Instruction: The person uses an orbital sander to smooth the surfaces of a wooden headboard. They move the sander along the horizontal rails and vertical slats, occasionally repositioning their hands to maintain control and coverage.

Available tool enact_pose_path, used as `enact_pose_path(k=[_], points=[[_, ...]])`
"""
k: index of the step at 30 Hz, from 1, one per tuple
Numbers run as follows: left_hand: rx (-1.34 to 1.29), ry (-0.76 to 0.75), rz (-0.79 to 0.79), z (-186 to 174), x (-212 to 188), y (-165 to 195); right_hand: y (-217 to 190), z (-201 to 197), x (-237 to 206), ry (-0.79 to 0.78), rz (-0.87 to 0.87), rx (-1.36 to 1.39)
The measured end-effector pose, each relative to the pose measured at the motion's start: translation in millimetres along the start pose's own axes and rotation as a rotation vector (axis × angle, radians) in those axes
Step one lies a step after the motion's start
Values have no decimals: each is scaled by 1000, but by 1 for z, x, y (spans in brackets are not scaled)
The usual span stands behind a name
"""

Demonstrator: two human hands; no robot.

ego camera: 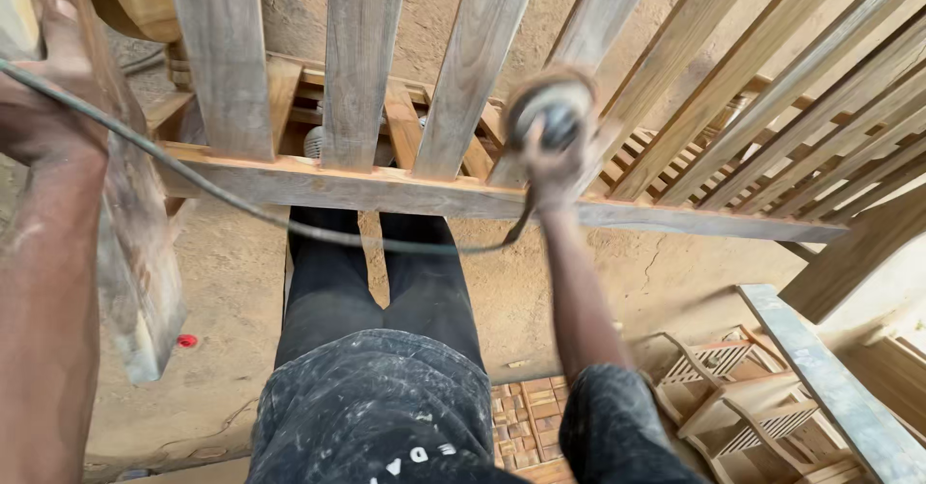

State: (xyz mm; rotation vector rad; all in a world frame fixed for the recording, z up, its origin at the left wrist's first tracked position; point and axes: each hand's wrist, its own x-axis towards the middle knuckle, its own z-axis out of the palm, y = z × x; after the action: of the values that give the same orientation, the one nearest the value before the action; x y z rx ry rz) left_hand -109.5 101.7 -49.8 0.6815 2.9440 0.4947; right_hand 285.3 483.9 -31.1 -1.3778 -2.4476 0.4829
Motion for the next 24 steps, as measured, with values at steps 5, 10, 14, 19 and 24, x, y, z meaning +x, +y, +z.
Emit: enact_pose_path(k=[5, 10, 14, 19, 24], points=[[16, 42, -52, 10, 0, -8, -6, -9, -47, 39, 94, -113], [43, 76, -150, 19, -6, -13, -9, -20, 79, 57, 122, -57], [96, 37, -209, 8, -13, -16, -40, -33, 202, 66, 27, -16], [19, 96, -86, 0, -11, -7, -87, -35, 258, 6, 77, -86], [-18, 112, -115, 3, 4, 11, -108, -12, 254, -24, -29, -53]])
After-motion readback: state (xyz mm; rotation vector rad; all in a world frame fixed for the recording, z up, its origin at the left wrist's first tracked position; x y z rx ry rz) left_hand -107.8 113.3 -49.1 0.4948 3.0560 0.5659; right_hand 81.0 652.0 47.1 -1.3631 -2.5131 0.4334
